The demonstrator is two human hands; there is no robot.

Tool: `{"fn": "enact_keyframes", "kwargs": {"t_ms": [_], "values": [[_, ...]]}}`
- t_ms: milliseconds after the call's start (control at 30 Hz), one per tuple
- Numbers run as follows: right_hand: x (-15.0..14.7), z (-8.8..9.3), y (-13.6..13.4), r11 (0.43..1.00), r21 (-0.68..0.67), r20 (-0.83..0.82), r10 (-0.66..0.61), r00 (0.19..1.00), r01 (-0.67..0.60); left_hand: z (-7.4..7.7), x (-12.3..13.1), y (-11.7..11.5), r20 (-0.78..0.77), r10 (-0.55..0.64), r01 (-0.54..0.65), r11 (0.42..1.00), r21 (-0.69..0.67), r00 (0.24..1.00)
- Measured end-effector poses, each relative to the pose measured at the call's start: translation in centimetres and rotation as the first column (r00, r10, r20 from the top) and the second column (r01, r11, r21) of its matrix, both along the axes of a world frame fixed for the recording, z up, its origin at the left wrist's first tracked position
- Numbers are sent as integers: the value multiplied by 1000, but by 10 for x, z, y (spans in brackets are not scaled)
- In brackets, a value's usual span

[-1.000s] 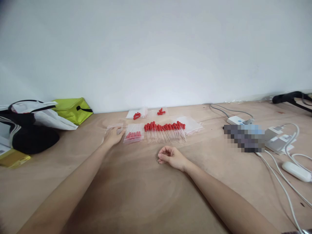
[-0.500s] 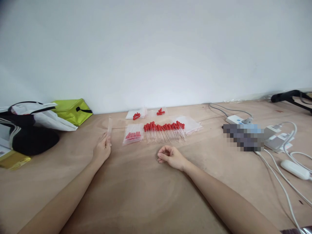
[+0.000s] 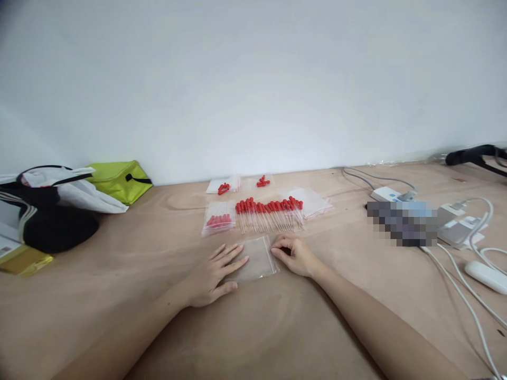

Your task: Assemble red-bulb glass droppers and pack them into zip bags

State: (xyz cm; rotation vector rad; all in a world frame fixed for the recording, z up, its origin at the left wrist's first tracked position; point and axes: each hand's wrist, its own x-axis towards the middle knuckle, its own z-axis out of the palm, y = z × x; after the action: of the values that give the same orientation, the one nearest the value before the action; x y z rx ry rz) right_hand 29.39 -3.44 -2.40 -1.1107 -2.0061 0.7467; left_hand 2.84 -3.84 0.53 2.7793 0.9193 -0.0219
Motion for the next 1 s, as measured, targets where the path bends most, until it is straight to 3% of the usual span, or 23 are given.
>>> {"fn": "enact_keyframes", "kwargs": {"t_ms": [167, 467, 567, 733, 1000], "values": [[3, -3, 0, 999, 19, 21, -37, 999, 36, -4, -1, 0, 0, 23, -23, 1000, -19, 1000], [1, 5, -5, 997, 66, 36, 34, 999, -36, -7, -1, 2, 31, 20, -19, 1000, -20, 999], [0, 12, -8, 983, 111, 114, 135, 984, -148, -7, -2, 2, 42, 23, -22, 1000, -22, 999], [1, 23, -10, 913, 65, 213, 382, 899, -404, -6, -1, 2, 47, 28, -26, 999, -27, 999], [-7, 25, -12, 902, -4, 334, 408, 850, -432, -3, -2, 2, 66, 25, -22, 999, -37, 998]]}}
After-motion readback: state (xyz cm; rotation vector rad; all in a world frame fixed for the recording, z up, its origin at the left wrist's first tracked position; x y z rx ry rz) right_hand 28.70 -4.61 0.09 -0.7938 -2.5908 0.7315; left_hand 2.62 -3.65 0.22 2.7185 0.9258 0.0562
